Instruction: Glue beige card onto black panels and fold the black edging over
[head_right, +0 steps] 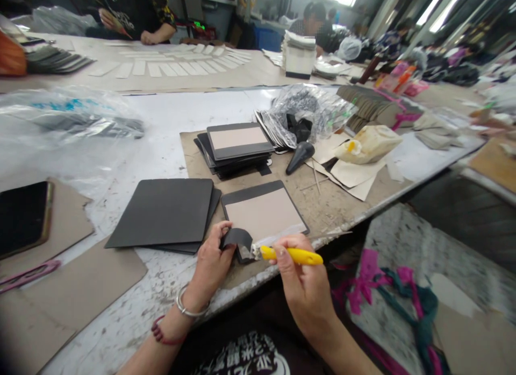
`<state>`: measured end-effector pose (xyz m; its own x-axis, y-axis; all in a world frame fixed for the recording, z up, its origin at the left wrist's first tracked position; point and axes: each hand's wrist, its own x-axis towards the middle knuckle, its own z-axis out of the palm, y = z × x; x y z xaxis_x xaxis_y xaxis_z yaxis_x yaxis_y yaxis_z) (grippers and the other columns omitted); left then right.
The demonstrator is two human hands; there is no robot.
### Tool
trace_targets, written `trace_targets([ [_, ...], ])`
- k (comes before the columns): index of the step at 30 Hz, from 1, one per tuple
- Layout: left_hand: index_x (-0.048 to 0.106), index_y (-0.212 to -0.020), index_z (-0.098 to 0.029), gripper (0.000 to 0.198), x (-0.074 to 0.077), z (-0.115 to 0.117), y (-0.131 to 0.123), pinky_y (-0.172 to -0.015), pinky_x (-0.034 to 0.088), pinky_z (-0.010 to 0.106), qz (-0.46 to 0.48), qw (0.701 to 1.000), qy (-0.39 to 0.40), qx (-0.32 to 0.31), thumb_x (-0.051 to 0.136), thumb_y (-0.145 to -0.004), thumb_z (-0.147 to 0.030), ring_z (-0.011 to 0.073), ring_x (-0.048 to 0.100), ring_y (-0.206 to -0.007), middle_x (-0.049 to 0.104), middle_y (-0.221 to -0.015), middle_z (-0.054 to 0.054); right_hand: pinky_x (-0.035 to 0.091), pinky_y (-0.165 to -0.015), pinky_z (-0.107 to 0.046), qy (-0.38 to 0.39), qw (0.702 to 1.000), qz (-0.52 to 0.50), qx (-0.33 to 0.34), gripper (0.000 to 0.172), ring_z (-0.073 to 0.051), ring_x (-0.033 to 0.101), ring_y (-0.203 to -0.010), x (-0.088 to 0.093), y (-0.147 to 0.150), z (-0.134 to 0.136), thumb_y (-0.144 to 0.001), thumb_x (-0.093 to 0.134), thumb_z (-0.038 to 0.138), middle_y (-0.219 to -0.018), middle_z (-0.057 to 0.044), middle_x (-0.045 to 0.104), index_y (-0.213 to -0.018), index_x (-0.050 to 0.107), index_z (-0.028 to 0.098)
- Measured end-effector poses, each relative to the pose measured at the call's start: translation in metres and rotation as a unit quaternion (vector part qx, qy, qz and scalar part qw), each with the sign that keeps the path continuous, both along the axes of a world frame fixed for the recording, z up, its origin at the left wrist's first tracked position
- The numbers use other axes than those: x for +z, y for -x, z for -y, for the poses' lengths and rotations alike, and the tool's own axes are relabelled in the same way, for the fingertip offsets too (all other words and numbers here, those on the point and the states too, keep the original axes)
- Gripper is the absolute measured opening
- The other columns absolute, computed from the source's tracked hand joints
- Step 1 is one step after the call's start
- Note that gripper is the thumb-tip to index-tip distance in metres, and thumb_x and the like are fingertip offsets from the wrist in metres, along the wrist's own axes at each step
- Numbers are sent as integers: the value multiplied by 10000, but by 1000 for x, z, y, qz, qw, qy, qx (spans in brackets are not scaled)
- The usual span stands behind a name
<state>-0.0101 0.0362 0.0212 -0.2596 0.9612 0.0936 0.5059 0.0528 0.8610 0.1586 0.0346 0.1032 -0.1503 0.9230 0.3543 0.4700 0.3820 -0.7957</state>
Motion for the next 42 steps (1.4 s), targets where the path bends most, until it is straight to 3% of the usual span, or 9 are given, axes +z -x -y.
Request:
trace_targets([
  [4,472,-1074,-177,338,-2,0,0,-796,456,365,13,1000,1,1,464,-738,-141,239,613,-900,645,-951,88,485,-639,-234,-10,999,29,-32,130,-121,583,-655,-6,-11,-9,-901,450,232,-745,-13,565,-834,549,181],
  [11,468,-1079,-194,328,-5,0,0,-772,450,370,12,1000,1,4,456,-751,-205,240,614,-869,645,-921,76,461,-710,-290,-94,977,153,-112,147,-160,575,-733,-10,-63,-36,-892,454,268,-763,-38,582,-830,552,176],
  [18,475,-1060,-204,327,-5,0,1,-758,466,366,-2,1000,3,8,445,-734,-203,234,624,-862,653,-915,71,454,-756,-334,-147,963,197,-111,129,-182,557,-780,-2,-78,-44,-883,457,238,-779,-49,572,-805,549,193],
  [23,479,-1046,-201,306,-5,-1,1,-758,477,374,1,1000,-7,6,454,-742,-230,240,626,-876,655,-929,80,474,-762,-350,-175,965,189,-40,62,-187,558,-823,-4,-62,-29,-856,488,170,-837,-59,572,-870,541,200],
  [28,480,-1052,-198,296,-7,0,1,-783,482,386,-4,1000,-5,7,446,-761,-239,243,629,-895,654,-945,87,486,-787,-334,-150,974,154,67,177,-175,545,-885,-5,-40,-2,-836,473,73,-872,-56,553,-958,524,191],
  [33,480,-1053,-190,303,-7,0,2,-751,489,387,-9,1000,-16,7,446,-755,-229,247,633,-865,654,-924,86,490,-780,-353,-191,963,182,45,206,-188,535,-884,-3,-44,-5,-819,504,64,-875,-59,550,-969,530,203],
  [36,486,-1047,-188,302,-6,0,1,-732,489,378,-16,1000,-19,10,439,-750,-215,243,634,-838,653,-893,79,499,-757,-348,-183,962,189,68,209,-187,537,-843,-5,-34,-2,-807,514,58,-839,-57,550,-948,538,210],
  [42,476,-1053,-189,303,-3,1,2,-698,487,336,-18,1000,-24,7,432,-753,-192,209,628,-772,645,-864,60,499,-757,-348,-91,984,34,149,209,-184,550,-855,-10,7,26,-821,451,69,-847,-57,562,-972,514,199],
])
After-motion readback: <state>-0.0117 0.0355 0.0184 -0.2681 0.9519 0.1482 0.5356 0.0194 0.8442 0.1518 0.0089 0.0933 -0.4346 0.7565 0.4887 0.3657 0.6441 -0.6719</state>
